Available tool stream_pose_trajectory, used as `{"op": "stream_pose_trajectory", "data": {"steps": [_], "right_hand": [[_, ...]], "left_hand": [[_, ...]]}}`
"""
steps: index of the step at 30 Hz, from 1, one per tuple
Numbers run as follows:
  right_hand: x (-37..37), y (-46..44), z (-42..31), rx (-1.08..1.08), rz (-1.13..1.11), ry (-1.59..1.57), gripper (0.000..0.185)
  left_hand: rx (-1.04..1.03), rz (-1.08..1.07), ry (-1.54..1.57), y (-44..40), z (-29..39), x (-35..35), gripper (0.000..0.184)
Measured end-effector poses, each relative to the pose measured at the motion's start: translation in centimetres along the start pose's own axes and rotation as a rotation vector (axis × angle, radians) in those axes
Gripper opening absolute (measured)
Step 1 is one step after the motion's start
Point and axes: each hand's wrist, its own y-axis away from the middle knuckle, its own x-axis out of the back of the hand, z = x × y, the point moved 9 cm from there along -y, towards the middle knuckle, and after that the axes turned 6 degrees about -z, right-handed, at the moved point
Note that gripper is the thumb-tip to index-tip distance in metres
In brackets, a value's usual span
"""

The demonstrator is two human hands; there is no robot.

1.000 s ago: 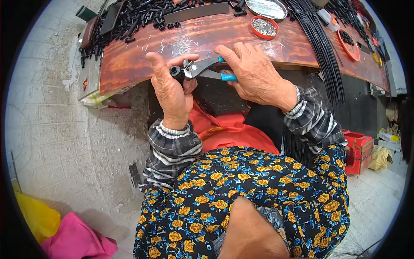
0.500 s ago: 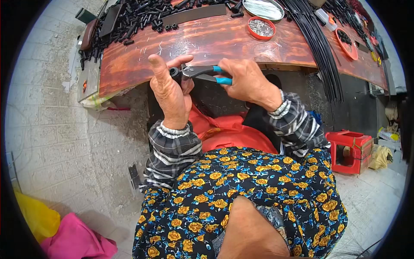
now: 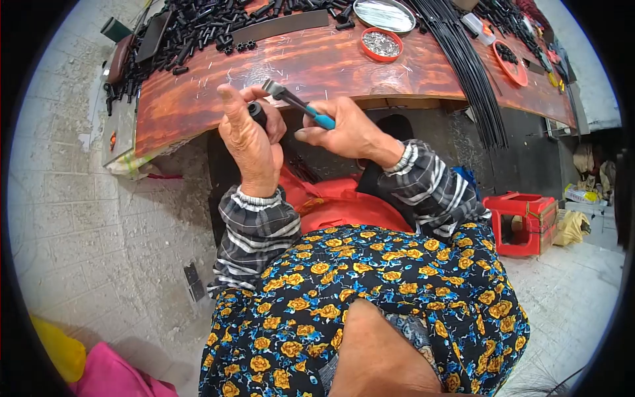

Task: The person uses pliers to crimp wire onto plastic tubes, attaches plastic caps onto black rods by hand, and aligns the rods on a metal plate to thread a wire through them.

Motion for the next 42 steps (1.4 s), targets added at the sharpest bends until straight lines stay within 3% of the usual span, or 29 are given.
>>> {"op": "stream_pose_trajectory", "data": {"steps": [6,8,9,12,17,22,28,36,39,42], "right_hand": [[10.2,1.3,-1.2,0.078,0.343,0.208,0.018],[14.1,1.9,-0.2,-0.093,0.404,0.270,0.017],[15.9,1.7,-0.4,-0.026,0.387,0.459,0.017],[19.9,1.5,1.4,-0.131,0.435,0.546,0.017],[20.8,-0.9,2.4,-0.241,0.356,0.743,0.021],[19.1,-2.7,2.4,-0.160,0.277,0.873,0.017],[18.2,-3.9,4.1,-0.186,0.247,0.973,0.011],[19.6,-3.8,4.3,-0.192,0.270,0.778,0.017],[20.5,-2.6,4.3,-0.194,0.347,0.533,0.017],[19.6,-0.8,4.8,-0.236,0.314,-0.031,0.017]], "left_hand": [[0.064,-0.132,0.054,-0.4,-0.2,0.2,0.067],[0.070,-0.230,0.184,-0.3,-0.4,-0.9,0.060],[0.064,-0.313,0.228,-0.2,-0.3,-1.2,0.052],[-0.044,-0.479,0.284,0.2,0.7,-2.9,0.038],[0.007,-0.521,0.155,0.6,-1.1,-3.8,0.031],[0.041,-0.481,-0.080,0.5,-2.9,-4.1,0.035],[0.091,-0.494,0.016,0.5,-4.8,-4.5,0.036],[0.097,-0.441,0.075,-0.3,-5.0,-4.3,0.035],[0.091,-0.438,0.091,-0.4,-4.7,-4.5,0.035],[0.077,-0.443,0.093,-0.2,-4.3,-4.9,0.034]]}}
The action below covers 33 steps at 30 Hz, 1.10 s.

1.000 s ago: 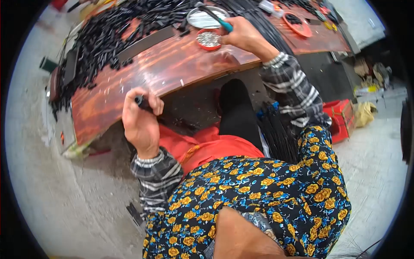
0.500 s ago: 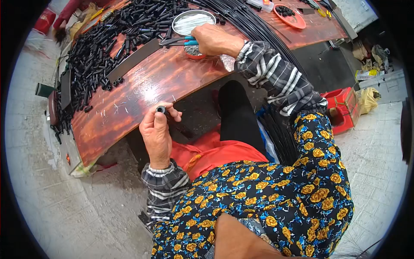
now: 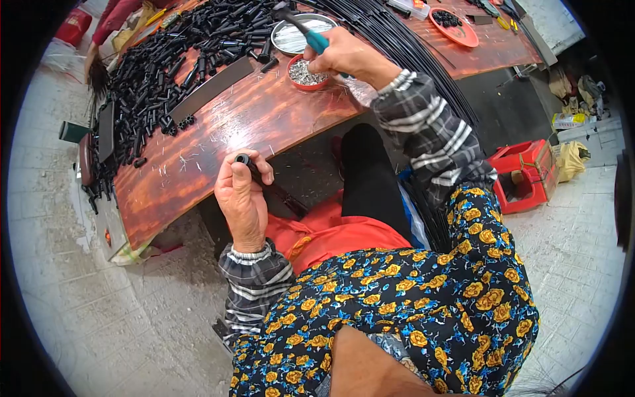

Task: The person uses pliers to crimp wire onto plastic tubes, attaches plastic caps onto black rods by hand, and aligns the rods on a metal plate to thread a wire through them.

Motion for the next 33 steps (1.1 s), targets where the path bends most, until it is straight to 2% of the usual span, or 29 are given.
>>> {"op": "stream_pose_trajectory", "data": {"steps": [1,4,11,14,19,21,22,24,28,33], "right_hand": [[-0.6,1.5,-0.7,0.074,0.035,-0.263,0.018],[-3.4,3.9,-1.5,0.125,-0.081,-0.545,0.021],[-9.6,7.9,-4.3,0.273,-0.093,-0.924,0.023],[-11.2,8.6,-4.6,0.270,-0.083,-1.004,0.021],[-11.7,9.7,-5.4,0.285,0.013,-0.880,0.024],[-11.6,10.1,-6.1,0.339,0.046,-0.866,0.025],[-11.7,10.3,-6.4,0.337,0.048,-0.871,0.025],[-11.4,10.7,-7.2,0.374,0.084,-0.779,0.018],[-11.9,10.5,-7.6,0.433,0.040,-0.828,0.010],[-12.0,10.4,-7.8,0.446,0.055,-0.694,0.004]], "left_hand": [[-0.003,0.002,-0.001,-0.1,0.0,-0.2,0.034],[0.019,0.008,0.022,-0.3,-0.4,-0.7,0.033],[-0.032,-0.040,0.058,0.3,0.6,-2.6,0.028],[-0.037,-0.002,-0.009,0.9,1.0,-2.2,0.028],[-0.076,-0.041,-0.011,1.1,1.6,-2.3,0.030],[-0.086,-0.006,0.103,1.1,1.7,-2.6,0.045],[-0.082,-0.006,0.100,1.0,1.8,-2.7,0.045],[-0.055,0.018,-0.019,0.7,1.7,-2.5,0.066],[-0.029,0.039,-0.028,0.7,1.6,-2.7,0.073],[-0.015,0.097,-0.083,0.8,1.5,-2.6,0.075]]}}
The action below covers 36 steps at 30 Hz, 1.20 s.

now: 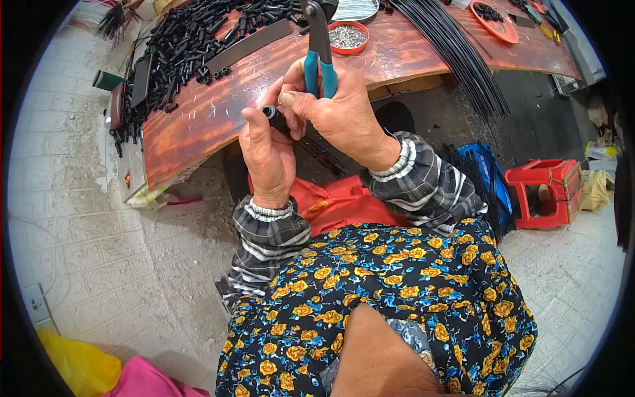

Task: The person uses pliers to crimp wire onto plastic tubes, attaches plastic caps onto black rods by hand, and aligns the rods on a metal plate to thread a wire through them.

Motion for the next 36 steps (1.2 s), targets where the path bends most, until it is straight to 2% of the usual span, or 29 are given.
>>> {"op": "stream_pose_trajectory", "data": {"steps": [19,22,24,31,34,36], "right_hand": [[-0.2,-0.2,1.2,-0.021,-0.037,-0.013,0.005],[-0.2,0.0,1.1,0.028,-0.012,0.014,0.005],[-0.1,0.2,0.4,0.136,0.004,0.169,0.006],[-0.2,0.1,-0.7,0.155,-0.047,0.154,0.006],[-0.4,0.1,-1.2,0.131,-0.097,0.303,0.005],[-0.8,-0.8,0.8,-0.068,-0.260,0.026,0.008]], "left_hand": [[-0.010,0.009,0.017,0.0,0.0,0.5,0.069],[-0.017,0.027,0.004,-0.1,0.1,0.3,0.068],[-0.027,0.069,-0.017,0.0,0.2,0.3,0.067],[-0.012,0.020,0.035,-0.1,0.1,-0.3,0.064],[-0.009,0.060,0.015,0.1,-0.2,0.4,0.066],[0.049,-0.015,0.126,-0.1,-0.9,0.5,0.069]]}}
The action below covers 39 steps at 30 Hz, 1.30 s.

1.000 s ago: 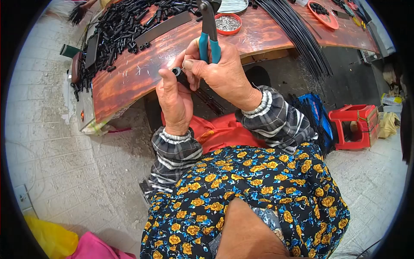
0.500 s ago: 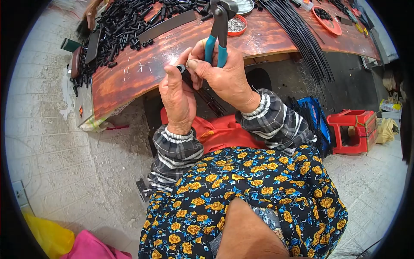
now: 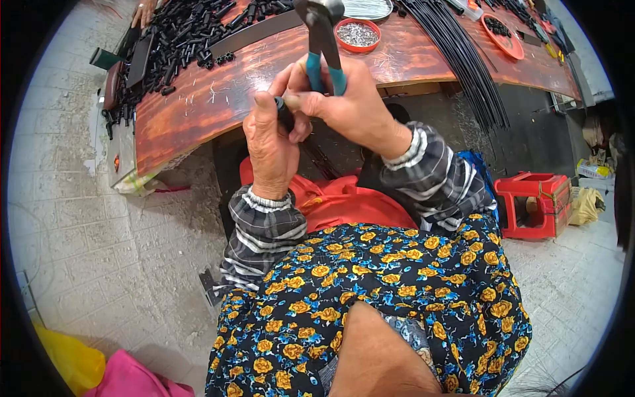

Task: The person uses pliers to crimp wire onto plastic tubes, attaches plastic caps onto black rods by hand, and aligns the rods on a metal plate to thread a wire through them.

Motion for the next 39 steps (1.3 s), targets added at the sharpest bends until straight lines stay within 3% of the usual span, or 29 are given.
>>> {"op": "stream_pose_trajectory", "data": {"steps": [5,7,9,11,17,21,26,29,39], "right_hand": [[-0.7,-0.9,0.2,-0.145,-0.148,0.003,0.017],[1.3,-0.9,0.9,-0.220,-0.067,0.467,0.022],[2.2,-0.1,0.5,-0.124,-0.073,0.554,0.024],[1.6,0.9,-1.2,-0.048,-0.142,1.081,0.020],[0.9,1.9,0.2,-0.129,-0.274,1.528,0.016],[0.6,1.4,0.8,-0.190,-0.288,1.554,0.022],[-0.3,1.6,-0.4,0.031,-0.205,1.571,0.035],[-0.6,1.4,-0.6,0.002,-0.194,1.672,0.037],[-1.7,1.3,-1.7,0.120,-0.179,1.843,0.019]], "left_hand": [[0.056,0.094,0.014,0.1,0.1,1.1,0.074],[0.067,0.166,-0.026,0.4,0.2,2.3,0.079],[0.076,0.172,-0.016,0.5,0.7,2.7,0.081],[0.084,0.183,-0.008,0.8,1.1,3.4,0.084],[0.092,0.199,0.017,1.2,1.2,4.4,0.085],[0.118,0.241,0.006,1.1,1.0,4.5,0.083],[0.125,0.300,-0.039,1.3,0.7,4.9,0.083],[0.120,0.289,-0.026,1.3,0.7,4.8,0.083],[0.103,0.287,-0.046,1.8,1.0,4.3,0.083]]}}
